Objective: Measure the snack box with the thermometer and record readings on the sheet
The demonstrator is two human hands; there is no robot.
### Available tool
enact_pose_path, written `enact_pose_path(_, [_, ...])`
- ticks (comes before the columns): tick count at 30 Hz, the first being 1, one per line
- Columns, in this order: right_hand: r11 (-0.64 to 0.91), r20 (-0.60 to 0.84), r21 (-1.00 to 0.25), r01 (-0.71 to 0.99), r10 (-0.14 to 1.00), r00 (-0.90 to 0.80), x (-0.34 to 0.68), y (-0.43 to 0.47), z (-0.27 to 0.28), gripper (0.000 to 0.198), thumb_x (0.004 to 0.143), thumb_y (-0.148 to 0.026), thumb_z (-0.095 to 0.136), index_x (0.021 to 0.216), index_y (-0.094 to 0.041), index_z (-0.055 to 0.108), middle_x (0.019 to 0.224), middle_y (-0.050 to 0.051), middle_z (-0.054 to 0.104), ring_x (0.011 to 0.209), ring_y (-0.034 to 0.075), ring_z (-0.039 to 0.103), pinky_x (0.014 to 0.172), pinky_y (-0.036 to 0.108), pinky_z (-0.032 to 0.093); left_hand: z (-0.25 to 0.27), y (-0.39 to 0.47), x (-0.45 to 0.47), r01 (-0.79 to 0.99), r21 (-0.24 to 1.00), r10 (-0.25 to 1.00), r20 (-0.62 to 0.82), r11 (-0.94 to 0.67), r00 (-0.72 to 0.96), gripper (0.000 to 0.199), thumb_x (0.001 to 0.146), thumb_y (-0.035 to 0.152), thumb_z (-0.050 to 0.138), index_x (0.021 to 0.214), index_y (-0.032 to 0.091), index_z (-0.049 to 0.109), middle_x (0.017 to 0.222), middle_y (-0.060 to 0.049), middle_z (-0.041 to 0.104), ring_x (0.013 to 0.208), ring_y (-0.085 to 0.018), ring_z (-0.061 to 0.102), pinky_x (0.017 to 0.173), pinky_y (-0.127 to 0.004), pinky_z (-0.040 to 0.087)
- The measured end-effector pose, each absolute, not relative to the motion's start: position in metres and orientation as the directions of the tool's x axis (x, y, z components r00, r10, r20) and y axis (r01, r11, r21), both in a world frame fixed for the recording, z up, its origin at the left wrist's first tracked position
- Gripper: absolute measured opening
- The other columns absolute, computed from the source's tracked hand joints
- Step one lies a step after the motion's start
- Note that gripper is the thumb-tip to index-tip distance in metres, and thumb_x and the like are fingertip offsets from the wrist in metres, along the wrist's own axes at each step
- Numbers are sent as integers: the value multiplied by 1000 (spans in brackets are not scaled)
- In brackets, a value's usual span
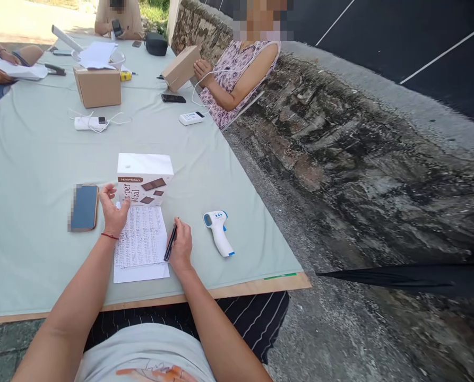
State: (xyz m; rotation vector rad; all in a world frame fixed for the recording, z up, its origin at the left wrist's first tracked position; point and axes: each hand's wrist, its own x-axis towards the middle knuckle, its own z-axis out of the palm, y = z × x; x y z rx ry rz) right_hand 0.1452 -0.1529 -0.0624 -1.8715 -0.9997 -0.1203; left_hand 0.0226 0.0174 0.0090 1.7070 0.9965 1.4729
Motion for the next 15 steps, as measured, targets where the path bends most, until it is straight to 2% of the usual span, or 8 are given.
enact_pose_path(2, [-216, 477, -677, 703, 599, 643, 144, -153, -61, 47, 94, -12, 32, 136, -17, 52, 110, 14, 56, 103, 24, 56, 87, 41, 49, 1, 29, 23, 49, 925, 917, 364, -376, 165, 70, 72, 36, 72, 133, 21, 41, 139, -14, 46, 129, -27, 48, 110, -42, 38])
enact_pose_path(3, [-226, 484, -659, 717, 603, 634, 144, -153, -60, 48, 94, -10, 30, 136, -16, 52, 110, 15, 57, 102, 24, 55, 86, 41, 48, -2, 33, 24, 17, 947, 924, 310, -322, 222, 72, 73, 38, 72, 136, 22, 39, 142, -14, 45, 133, -28, 45, 111, -43, 38])
enact_pose_path(6, [-241, 504, -613, 752, 614, 607, 142, -152, -57, 47, 95, -8, 28, 135, -15, 52, 110, 16, 57, 100, 24, 54, 83, 40, 47, -8, 38, 26, 5, 968, 910, 235, -252, 342, 68, 77, 42, 71, 137, 23, 43, 134, -13, 52, 127, -29, 51, 105, -46, 45])
enact_pose_path(10, [-253, 509, -570, 782, 638, 578, 140, -151, -56, 45, 94, -7, 31, 131, -15, 56, 107, 15, 57, 95, 24, 53, 80, 39, 45, -9, 37, 24, 120, 936, 907, 281, -331, 315, 67, 75, 44, 73, 134, 23, 50, 126, -12, 54, 120, -28, 54, 99, -43, 49])
enact_pose_path(13, [-270, 510, -544, 795, 646, 568, 140, -151, -56, 43, 93, -6, 33, 127, -14, 59, 105, 14, 57, 93, 24, 52, 78, 37, 43, -6, 39, 20, 178, 939, 928, 237, -295, 287, 81, 72, 46, 77, 142, 22, 43, 134, -13, 50, 117, -28, 55, 94, -41, 50])
enact_pose_path(15, [-273, 499, -543, 795, 657, 566, 140, -151, -54, 43, 92, -6, 34, 126, -13, 60, 104, 14, 57, 92, 24, 52, 77, 37, 42, -4, 42, 18, 182, 943, 924, 212, -279, 319, 95, 70, 47, 80, 149, 23, 34, 142, -15, 45, 123, -30, 51, 97, -43, 48])
